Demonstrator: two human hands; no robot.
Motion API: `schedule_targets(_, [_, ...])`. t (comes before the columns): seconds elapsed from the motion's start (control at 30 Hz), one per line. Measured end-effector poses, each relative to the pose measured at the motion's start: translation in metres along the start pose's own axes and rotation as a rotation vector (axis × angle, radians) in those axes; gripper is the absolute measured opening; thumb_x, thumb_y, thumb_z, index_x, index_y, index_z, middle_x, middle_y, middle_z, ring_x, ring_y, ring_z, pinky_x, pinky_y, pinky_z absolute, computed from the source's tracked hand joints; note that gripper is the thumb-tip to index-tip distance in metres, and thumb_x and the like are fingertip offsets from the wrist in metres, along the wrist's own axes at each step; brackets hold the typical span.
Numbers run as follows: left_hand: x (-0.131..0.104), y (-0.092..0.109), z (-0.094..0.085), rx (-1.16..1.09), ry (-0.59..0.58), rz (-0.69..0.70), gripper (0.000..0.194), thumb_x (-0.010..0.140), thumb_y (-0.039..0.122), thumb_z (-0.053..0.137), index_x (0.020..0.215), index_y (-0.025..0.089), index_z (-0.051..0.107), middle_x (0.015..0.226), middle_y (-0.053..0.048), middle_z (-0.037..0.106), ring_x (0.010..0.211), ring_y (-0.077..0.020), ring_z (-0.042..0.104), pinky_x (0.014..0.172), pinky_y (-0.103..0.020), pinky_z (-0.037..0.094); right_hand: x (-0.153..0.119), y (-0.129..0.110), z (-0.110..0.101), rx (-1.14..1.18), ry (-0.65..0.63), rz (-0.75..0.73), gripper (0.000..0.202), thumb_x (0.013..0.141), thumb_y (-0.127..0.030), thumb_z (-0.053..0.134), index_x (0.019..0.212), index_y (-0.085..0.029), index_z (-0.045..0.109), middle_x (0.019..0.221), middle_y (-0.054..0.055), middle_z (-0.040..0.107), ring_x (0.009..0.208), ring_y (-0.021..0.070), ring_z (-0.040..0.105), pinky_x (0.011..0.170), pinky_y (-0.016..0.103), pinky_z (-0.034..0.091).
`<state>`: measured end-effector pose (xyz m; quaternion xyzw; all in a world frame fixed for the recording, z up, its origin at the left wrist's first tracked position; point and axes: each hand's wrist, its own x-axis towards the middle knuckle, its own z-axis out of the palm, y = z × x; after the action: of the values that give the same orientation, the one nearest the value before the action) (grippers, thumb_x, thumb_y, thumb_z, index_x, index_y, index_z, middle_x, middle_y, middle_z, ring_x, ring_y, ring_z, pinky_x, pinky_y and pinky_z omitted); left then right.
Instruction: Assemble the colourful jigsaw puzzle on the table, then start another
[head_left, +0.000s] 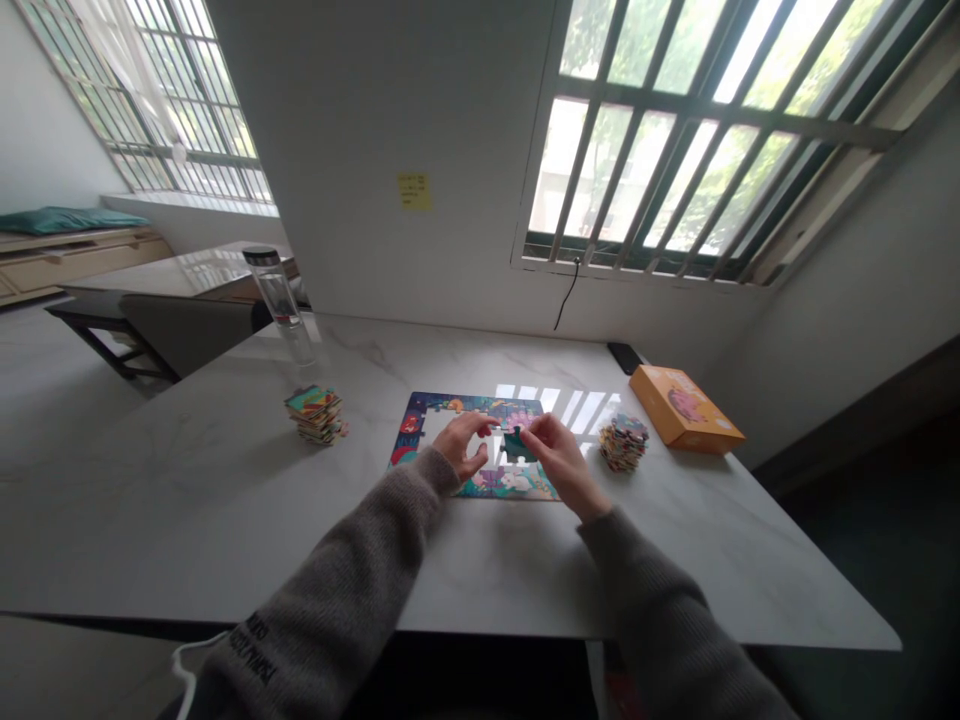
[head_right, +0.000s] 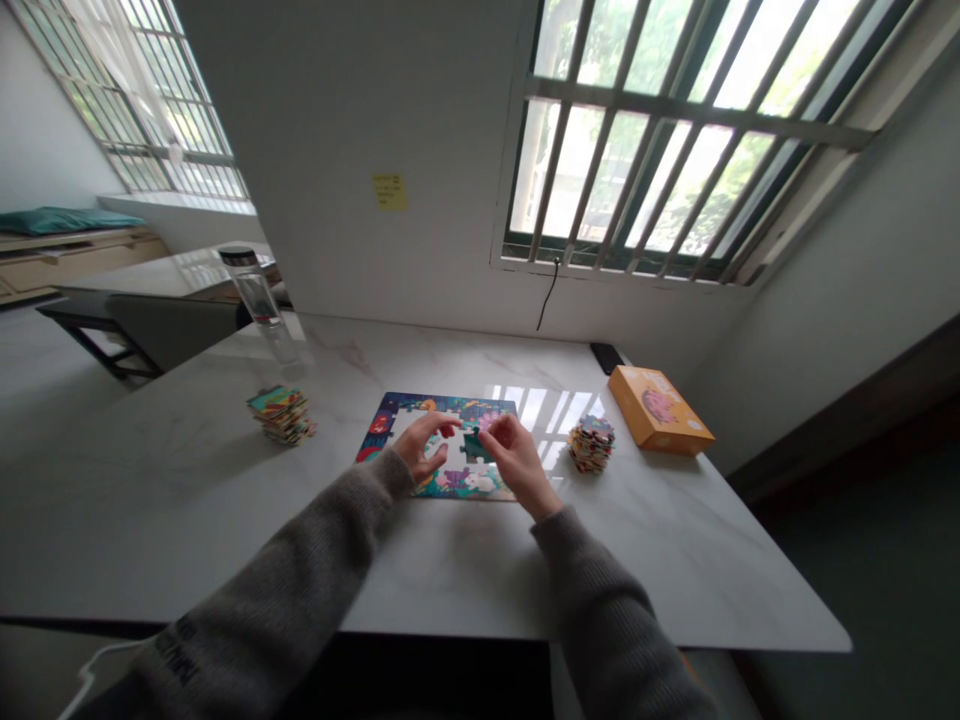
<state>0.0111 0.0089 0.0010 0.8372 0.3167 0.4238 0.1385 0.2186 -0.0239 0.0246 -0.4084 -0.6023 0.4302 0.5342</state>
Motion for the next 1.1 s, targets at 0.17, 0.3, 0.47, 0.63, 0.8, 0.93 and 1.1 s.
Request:
schedule_targets(0.17, [-0.001,-0.004,0.005,0.080,-0.031,0.059,0.067,0.075,0.033,0.072,0.136,0.018,0.047,0.107,-0.009,0.063,0.092,-0.0231,0.060,0.090,-0.040,0.049,0.017,0.020,0.008,0.201,0.088,0.081,0.041,0.072,-0.052,0.082,0.076,-0.019,0.057,0.072,-0.003,0.059,0.067,0.0119,0.055,0.064,0.025,0.045])
schedule_targets(0.3, [-0.001,-0.010,0.009,0.163,-0.028,0.094,0.050,0.083,0.041,0.069,0.126,0.018,0.055,0.098,-0.008,0.064,0.089,-0.0237,0.061,0.085,-0.038,0.049,0.008,0.027,0.010,0.242,0.063,0.122,0.038,0.074,-0.050,0.081,0.077,-0.019,0.060,0.071,-0.003,0.060,0.066,0.0118,0.055,0.062,0.025,0.045])
schedule_targets(0.47, [-0.001,-0.012,0.009,0.180,0.020,0.107,0.047,0.085,0.047,0.069,0.119,0.017,0.058,0.094,-0.007,0.064,0.087,-0.0238,0.061,0.082,-0.037,0.049,0.004,0.026,-0.005,0.270,0.083,0.120,0.028,0.082,-0.044,0.071,0.096,-0.021,0.064,0.079,-0.001,0.067,0.065,0.0130,0.058,0.063,0.028,0.047])
schedule_targets(0.63, [-0.001,-0.010,0.008,0.202,-0.011,0.058,0.046,0.082,0.051,0.072,0.113,0.019,0.060,0.093,-0.007,0.064,0.087,-0.0234,0.061,0.082,-0.036,0.048,0.003,0.022,-0.015,0.152,0.106,0.071,0.022,0.089,-0.039,0.061,0.102,-0.021,0.062,0.078,0.000,0.067,0.063,0.0128,0.057,0.061,0.028,0.044])
schedule_targets(0.8, [-0.002,-0.013,0.007,0.274,-0.055,-0.066,0.049,0.079,0.057,0.074,0.108,0.019,0.062,0.094,-0.006,0.067,0.091,-0.0248,0.063,0.087,-0.039,0.044,0.003,0.015,-0.022,-0.054,0.114,-0.065,0.018,0.091,-0.033,0.055,0.101,-0.020,0.063,0.081,0.001,0.066,0.067,0.0142,0.058,0.064,0.029,0.048])
schedule_targets(0.93, [-0.002,-0.019,0.006,0.323,-0.109,-0.210,0.049,0.077,0.058,0.076,0.107,0.021,0.065,0.096,-0.005,0.069,0.097,-0.0261,0.063,0.089,-0.040,0.042,0.000,0.013,-0.031,-0.250,0.108,-0.180,0.018,0.094,-0.028,0.051,0.106,-0.021,0.063,0.092,0.005,0.069,0.079,0.0178,0.063,0.073,0.034,0.052])
schedule_targets(1.1, [-0.003,-0.019,0.009,0.293,-0.174,-0.198,0.052,0.077,0.059,0.076,0.112,0.023,0.066,0.102,-0.006,0.068,0.099,-0.0263,0.063,0.089,-0.039,0.041,-0.008,0.018,-0.027,-0.590,-0.183,-0.375,0.034,0.091,-0.024,0.061,0.125,-0.025,0.060,0.130,0.010,0.060,0.123,0.0265,0.054,0.102,0.046,0.047])
